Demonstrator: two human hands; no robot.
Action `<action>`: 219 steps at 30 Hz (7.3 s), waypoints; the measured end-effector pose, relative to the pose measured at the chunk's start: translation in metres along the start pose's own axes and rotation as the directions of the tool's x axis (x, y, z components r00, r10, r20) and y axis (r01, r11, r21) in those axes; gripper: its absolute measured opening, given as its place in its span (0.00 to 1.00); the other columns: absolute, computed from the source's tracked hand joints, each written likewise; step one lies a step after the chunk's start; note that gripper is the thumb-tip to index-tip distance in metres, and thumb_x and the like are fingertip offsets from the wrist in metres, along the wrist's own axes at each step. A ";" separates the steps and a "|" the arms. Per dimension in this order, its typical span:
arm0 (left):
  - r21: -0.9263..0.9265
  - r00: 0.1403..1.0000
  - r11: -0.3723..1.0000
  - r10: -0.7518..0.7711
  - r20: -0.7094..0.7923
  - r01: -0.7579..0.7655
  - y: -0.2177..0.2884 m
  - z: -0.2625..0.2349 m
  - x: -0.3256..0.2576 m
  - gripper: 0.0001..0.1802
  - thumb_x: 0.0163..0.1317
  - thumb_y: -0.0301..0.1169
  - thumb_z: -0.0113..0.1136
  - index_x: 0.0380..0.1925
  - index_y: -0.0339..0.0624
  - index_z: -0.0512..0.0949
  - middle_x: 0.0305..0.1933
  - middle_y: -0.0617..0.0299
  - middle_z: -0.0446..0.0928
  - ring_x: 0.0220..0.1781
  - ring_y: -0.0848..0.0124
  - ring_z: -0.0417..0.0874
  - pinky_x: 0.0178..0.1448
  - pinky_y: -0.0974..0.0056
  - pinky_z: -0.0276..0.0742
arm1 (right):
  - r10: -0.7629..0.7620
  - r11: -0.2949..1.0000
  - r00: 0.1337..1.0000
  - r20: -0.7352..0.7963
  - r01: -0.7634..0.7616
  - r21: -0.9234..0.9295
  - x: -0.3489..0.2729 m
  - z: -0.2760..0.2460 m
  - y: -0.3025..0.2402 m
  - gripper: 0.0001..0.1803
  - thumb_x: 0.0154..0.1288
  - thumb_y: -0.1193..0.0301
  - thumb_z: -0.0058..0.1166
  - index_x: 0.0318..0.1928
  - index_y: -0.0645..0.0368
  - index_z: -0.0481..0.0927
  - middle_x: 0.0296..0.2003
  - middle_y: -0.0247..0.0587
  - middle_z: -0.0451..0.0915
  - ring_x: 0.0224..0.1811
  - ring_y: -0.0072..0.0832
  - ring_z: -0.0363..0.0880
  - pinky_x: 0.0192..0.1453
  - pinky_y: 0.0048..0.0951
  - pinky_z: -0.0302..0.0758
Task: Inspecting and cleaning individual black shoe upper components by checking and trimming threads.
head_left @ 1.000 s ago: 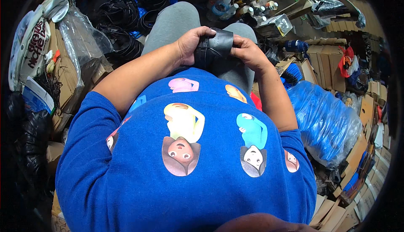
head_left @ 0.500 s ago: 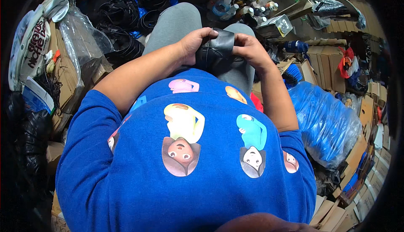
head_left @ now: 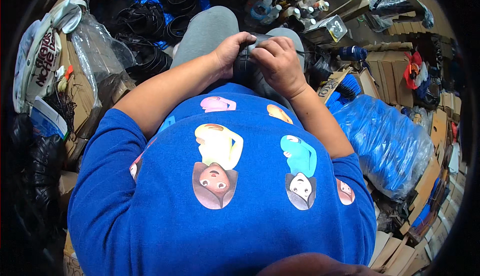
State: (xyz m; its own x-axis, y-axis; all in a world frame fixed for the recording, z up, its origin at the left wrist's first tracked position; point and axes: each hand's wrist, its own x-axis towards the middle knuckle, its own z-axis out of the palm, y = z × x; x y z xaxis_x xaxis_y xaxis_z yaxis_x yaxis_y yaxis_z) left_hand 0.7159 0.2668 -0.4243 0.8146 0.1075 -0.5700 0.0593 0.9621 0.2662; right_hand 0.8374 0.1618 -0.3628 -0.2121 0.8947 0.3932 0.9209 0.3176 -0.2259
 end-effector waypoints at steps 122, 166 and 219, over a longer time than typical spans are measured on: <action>0.896 0.889 -0.247 0.190 0.417 -0.368 0.065 -0.006 0.002 0.36 0.31 0.35 0.77 0.47 0.38 0.75 0.43 0.53 0.79 0.46 0.65 0.79 0.51 0.64 0.74 | 0.588 0.659 0.537 0.605 -0.752 0.028 -0.008 0.006 0.038 0.17 0.47 0.61 0.61 0.31 0.63 0.82 0.26 0.51 0.80 0.27 0.41 0.79 0.34 0.33 0.74; 0.790 0.937 0.504 0.186 0.297 -0.350 0.021 0.003 -0.015 0.16 0.54 0.33 0.64 0.41 0.37 0.76 0.33 0.61 0.80 0.34 0.70 0.81 0.37 0.65 0.75 | 0.700 0.560 0.653 0.288 -0.753 0.345 -0.063 -0.004 0.046 0.20 0.61 0.60 0.55 0.44 0.63 0.72 0.36 0.41 0.75 0.38 0.29 0.71 0.46 0.28 0.69; 0.919 0.920 -0.159 0.102 0.378 -0.360 0.070 0.012 0.047 0.42 0.36 0.41 0.76 0.55 0.40 0.71 0.50 0.49 0.77 0.53 0.59 0.77 0.56 0.64 0.70 | 0.618 0.698 0.776 0.126 -0.616 0.366 -0.057 -0.028 0.011 0.08 0.55 0.71 0.56 0.35 0.59 0.81 0.28 0.43 0.77 0.31 0.35 0.76 0.37 0.30 0.71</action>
State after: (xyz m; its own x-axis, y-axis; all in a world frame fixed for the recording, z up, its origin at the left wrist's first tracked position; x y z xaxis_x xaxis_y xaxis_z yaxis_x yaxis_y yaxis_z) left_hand 0.7654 0.3366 -0.4229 0.9738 0.1022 -0.2030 0.2272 -0.4225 0.8774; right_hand 0.8686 0.1060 -0.3629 0.3640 0.9298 0.0534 0.6539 -0.2143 -0.7256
